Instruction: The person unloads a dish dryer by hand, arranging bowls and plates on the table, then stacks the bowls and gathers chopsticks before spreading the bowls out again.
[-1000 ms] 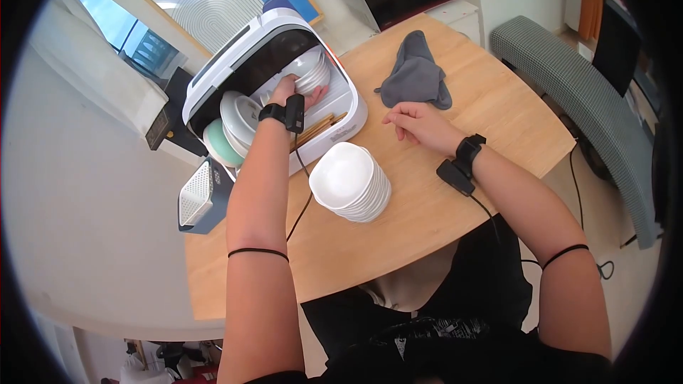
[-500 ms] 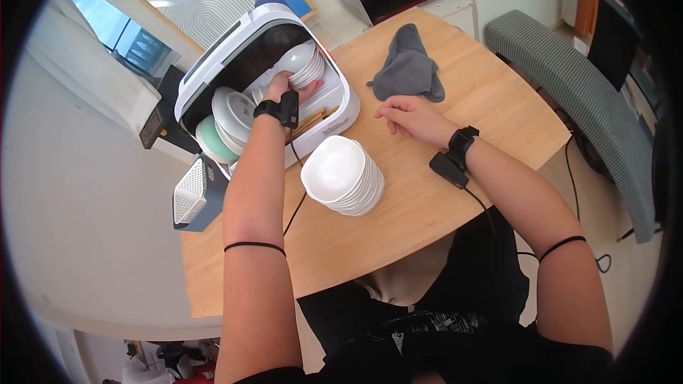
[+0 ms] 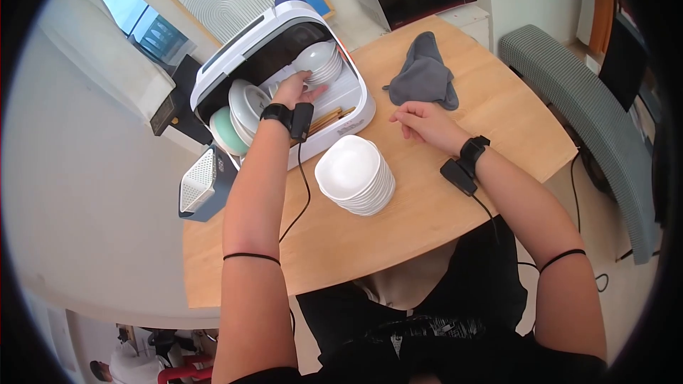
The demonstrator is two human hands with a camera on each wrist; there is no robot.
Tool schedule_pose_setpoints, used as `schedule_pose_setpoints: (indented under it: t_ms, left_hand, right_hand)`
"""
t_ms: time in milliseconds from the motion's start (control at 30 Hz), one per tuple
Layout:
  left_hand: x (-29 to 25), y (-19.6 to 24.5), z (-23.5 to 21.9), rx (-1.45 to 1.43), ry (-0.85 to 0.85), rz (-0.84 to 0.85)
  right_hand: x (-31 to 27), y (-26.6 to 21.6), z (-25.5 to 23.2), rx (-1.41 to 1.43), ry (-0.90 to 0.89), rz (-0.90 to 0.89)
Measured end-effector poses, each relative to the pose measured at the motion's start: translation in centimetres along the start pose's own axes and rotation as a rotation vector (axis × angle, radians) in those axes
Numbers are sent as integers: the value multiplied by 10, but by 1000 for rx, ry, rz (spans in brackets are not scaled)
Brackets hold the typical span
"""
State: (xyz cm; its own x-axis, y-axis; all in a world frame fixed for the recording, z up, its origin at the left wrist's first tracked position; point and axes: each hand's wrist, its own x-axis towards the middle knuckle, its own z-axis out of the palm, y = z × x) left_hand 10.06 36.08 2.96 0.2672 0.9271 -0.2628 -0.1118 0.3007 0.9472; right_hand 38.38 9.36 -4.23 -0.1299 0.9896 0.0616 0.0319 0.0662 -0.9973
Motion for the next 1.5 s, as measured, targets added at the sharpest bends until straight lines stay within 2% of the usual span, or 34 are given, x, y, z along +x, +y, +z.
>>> schedule_pose_setpoints:
  t_ms: [67, 200, 300, 400, 467, 567, 633, 733, 833, 967, 1067, 1167, 1367, 1500]
  left_hand:
    - [-19, -1, 4, 5, -24, 24]
    - [-82, 2, 22, 86, 32, 92]
    - [-121, 2, 22, 226, -41, 169]
    - [-178, 4, 31, 512, 29, 476]
    - [-236, 18, 51, 579, -8, 698]
    - [-303, 37, 67, 418, -183, 1171]
    - [-355, 57, 73, 679, -210, 1552]
    - [-413, 61, 88, 615, -129, 1941]
    - [-445, 64, 91, 468, -111, 2161]
    - [-469, 70, 90, 368, -102, 2317]
    - [-482, 65, 87, 316, -128, 2395]
    - [-487, 61, 85, 251, -151, 2445]
    - [-473, 58, 79, 134, -111, 2401]
    - [-438, 34, 65, -28, 5, 2151]
  right_hand:
    - [1, 2, -1, -2, 5, 1]
    - [2, 3, -2, -12, -16, -24]
    - [3, 4, -1, -16, -14, -19]
    - [1, 5, 0, -17, -3, -21]
    - [1, 4, -2, 22, -8, -11]
    - [4, 6, -1, 23, 3, -10]
    - [3, 5, -1, 20, -7, 5]
    - [2, 3, -3, 43, -8, 5]
    - [2, 9, -1, 69, 9, 4]
    - [4, 10, -2, 45, 35, -69]
    - [0, 4, 1, 32, 82, -20]
    - [7, 1, -2, 73, 53, -17]
    - [5, 9, -2, 81, 63, -52]
    - [0, 17, -2, 98, 48, -70]
